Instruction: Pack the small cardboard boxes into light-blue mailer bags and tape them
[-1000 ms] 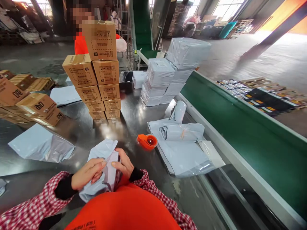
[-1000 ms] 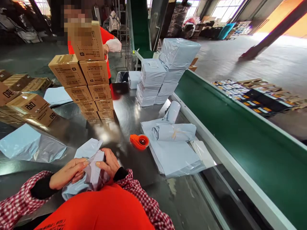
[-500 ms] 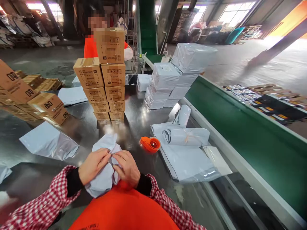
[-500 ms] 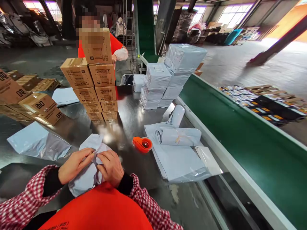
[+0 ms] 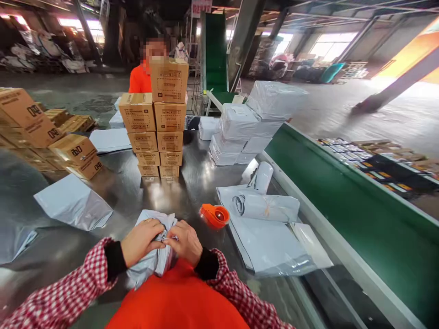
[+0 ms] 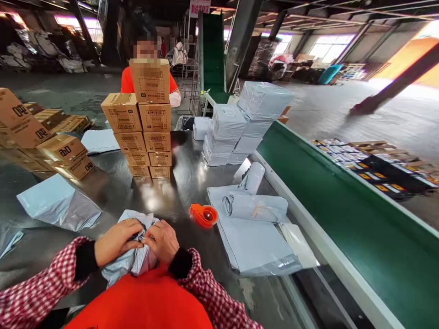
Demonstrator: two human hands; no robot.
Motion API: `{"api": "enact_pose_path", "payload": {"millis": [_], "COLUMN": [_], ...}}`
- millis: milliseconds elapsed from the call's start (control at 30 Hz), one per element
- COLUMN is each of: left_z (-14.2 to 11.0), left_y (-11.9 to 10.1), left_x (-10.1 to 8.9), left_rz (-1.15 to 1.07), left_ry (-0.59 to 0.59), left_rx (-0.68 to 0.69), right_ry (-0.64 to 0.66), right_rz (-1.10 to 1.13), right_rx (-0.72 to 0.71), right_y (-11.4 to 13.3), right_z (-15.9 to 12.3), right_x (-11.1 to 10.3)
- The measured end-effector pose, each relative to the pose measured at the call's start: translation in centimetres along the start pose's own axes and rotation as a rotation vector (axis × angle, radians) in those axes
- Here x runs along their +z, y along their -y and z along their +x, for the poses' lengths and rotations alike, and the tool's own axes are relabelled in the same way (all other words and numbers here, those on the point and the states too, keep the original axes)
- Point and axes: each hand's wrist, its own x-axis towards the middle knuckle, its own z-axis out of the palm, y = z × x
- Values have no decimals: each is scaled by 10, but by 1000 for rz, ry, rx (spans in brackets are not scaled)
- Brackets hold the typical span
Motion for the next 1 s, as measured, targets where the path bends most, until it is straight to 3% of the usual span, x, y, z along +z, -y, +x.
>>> {"api": "enact_pose_path", "payload": {"millis": [133,300,567,767,900,1000], "left_z": [-2,-15,-22,-13,-4,-4], "left_y": [9,23,29,5,-16,-22], "left_x": [-7,-1,1,7,24,37], "left_rz": [70,36,-207,-232,-140,-135], "left_ry": [30,-47,-123,-322,-422,-510], "left_rx": [136,179,117,-23,-90,-142], "right_ry": [89,-15,-8,-60,-155,-137], "right_rz": [31,141,305,255,69,96], "right_rx": [-96,-232,-170,-51,-91,-101], "right_y": [-4,-13,-23,-18,1,9], "right_z": [0,-6,-10,-5,-4,-6], "right_x": [-6,-11,-11,-15,-18,-13]}}
